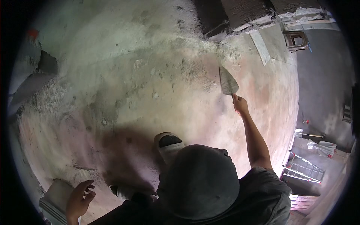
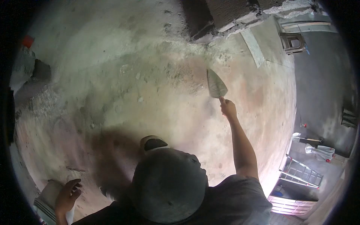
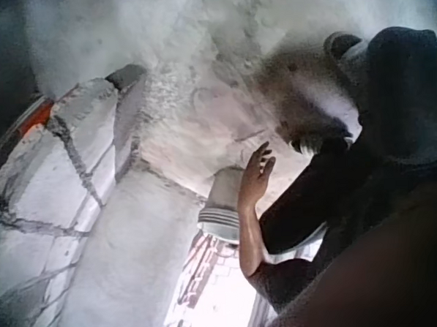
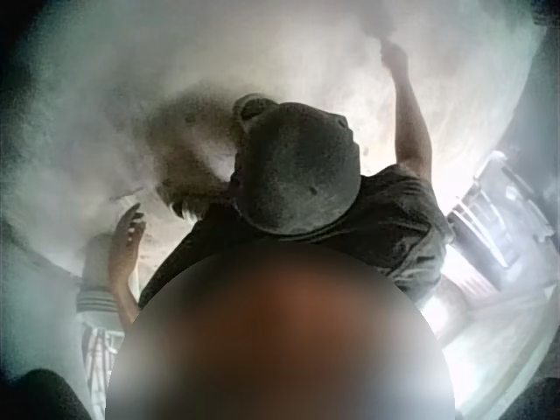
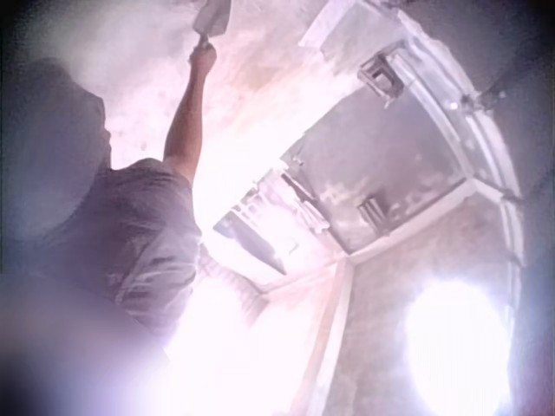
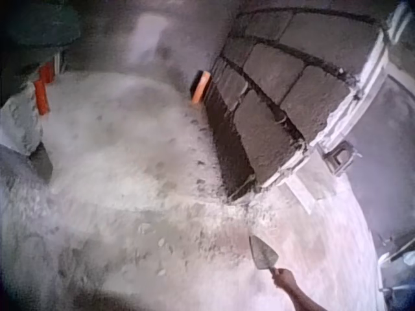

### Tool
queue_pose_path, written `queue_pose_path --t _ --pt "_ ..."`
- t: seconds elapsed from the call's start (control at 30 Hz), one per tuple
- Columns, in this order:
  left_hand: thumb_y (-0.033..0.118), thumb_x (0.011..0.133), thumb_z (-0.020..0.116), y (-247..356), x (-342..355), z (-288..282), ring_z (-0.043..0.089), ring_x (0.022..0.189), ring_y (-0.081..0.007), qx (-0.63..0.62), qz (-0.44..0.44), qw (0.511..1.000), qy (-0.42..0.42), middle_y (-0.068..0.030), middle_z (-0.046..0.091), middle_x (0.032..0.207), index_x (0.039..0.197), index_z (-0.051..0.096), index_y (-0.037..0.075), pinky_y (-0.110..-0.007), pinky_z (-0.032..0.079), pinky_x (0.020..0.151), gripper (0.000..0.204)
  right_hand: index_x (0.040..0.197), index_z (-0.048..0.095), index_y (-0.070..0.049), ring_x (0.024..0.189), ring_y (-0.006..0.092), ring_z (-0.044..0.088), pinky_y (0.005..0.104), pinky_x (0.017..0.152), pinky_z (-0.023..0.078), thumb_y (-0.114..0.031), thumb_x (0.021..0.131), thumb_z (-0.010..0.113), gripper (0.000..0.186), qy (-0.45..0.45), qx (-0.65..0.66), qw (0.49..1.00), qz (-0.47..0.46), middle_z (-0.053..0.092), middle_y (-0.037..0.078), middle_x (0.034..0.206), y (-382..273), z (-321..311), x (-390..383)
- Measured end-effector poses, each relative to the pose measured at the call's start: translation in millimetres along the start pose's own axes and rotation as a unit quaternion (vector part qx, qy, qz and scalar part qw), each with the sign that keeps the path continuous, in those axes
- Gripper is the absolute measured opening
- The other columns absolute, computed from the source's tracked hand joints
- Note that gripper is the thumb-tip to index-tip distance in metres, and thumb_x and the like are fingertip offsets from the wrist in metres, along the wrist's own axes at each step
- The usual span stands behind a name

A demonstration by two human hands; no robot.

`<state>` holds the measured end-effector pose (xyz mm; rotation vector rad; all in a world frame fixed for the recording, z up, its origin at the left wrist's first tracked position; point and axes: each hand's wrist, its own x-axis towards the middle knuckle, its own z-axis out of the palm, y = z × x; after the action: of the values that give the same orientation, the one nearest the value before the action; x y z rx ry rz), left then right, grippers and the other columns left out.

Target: Spread mortar on a concrete floor using a trowel.

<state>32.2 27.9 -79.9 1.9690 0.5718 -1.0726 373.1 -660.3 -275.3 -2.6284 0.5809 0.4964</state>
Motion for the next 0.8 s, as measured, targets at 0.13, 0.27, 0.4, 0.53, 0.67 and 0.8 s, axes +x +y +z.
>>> queue_pose_path --t 0.13,0.27,0.4,0.53,0.67,0.8 --pt "0.014 0.088 0.066 -8.0 5.3 -2.1 0.065 0.095 -0.0230 -0.008 0.008 1.000 -0.006 -0.0119 0.067 0.115 0.134 0.057 0.006 -0.035 0.053 0.079 0.048 0.069 0.055 -0.008 0.038 0.0154 0.046 0.0342 0.036 0.035 -0.061 0.098 0.046 0.061 -0.001 0.042 0.997 0.070 0.049 0.003 0.051 27.2 5.3 -10.0" --pt "0.014 0.088 0.066 0.3 6.1 -2.8 0.065 0.095 -0.0230 -0.006 0.004 1.000 -0.025 -0.0124 0.066 0.116 0.135 0.057 0.006 -0.035 0.053 0.080 0.049 0.076 0.062 0.001 0.044 0.0188 0.051 0.0353 0.044 0.044 -0.057 0.099 0.048 0.063 -0.145 0.050 0.984 0.087 0.055 0.008 0.057 -16.2 43.5 -45.2" --pt "0.013 0.087 0.065 10.0 2.0 -4.5 0.065 0.096 -0.0231 -0.011 -0.002 1.000 -0.001 -0.0127 0.067 0.117 0.135 0.057 0.005 -0.035 0.053 0.081 0.049 0.081 0.065 0.003 0.050 0.0219 0.058 0.0384 0.051 0.049 -0.058 0.099 0.049 0.065 -0.150 0.085 0.983 0.056 0.060 0.011 0.062 -54.0 69.6 -75.8" --pt "0.011 0.087 0.064 10.0 -0.7 -7.5 0.065 0.097 -0.0229 -0.001 -0.011 1.000 0.005 -0.0126 0.067 0.116 0.135 0.056 0.005 -0.035 0.053 0.081 0.050 0.082 0.067 0.002 0.053 0.0243 0.062 0.0390 0.053 0.050 -0.060 0.099 0.046 0.068 0.007 -0.010 1.000 -0.001 0.063 0.013 0.063 17.5 32.5 -24.5" --pt "0.010 0.087 0.064 4.6 -9.5 -4.4 0.065 0.097 -0.0233 0.003 -0.013 1.000 0.009 -0.0124 0.067 0.116 0.136 0.056 0.005 -0.036 0.053 0.081 0.050 0.077 0.063 -0.001 0.047 0.0221 0.059 0.0377 0.045 0.048 -0.061 0.099 0.046 0.066 0.077 -0.066 0.995 0.026 0.060 0.009 0.059 80.4 -7.4 14.4" --pt "0.011 0.087 0.065 -3.4 -8.5 -3.0 0.065 0.098 -0.0236 0.002 -0.011 1.000 0.011 -0.0123 0.067 0.116 0.136 0.057 0.006 -0.036 0.053 0.082 0.049 0.069 0.057 -0.007 0.043 0.0187 0.052 0.0362 0.040 0.041 -0.060 0.099 0.045 0.062 0.023 0.049 0.987 0.152 0.053 0.005 0.055 76.2 -20.5 18.5"
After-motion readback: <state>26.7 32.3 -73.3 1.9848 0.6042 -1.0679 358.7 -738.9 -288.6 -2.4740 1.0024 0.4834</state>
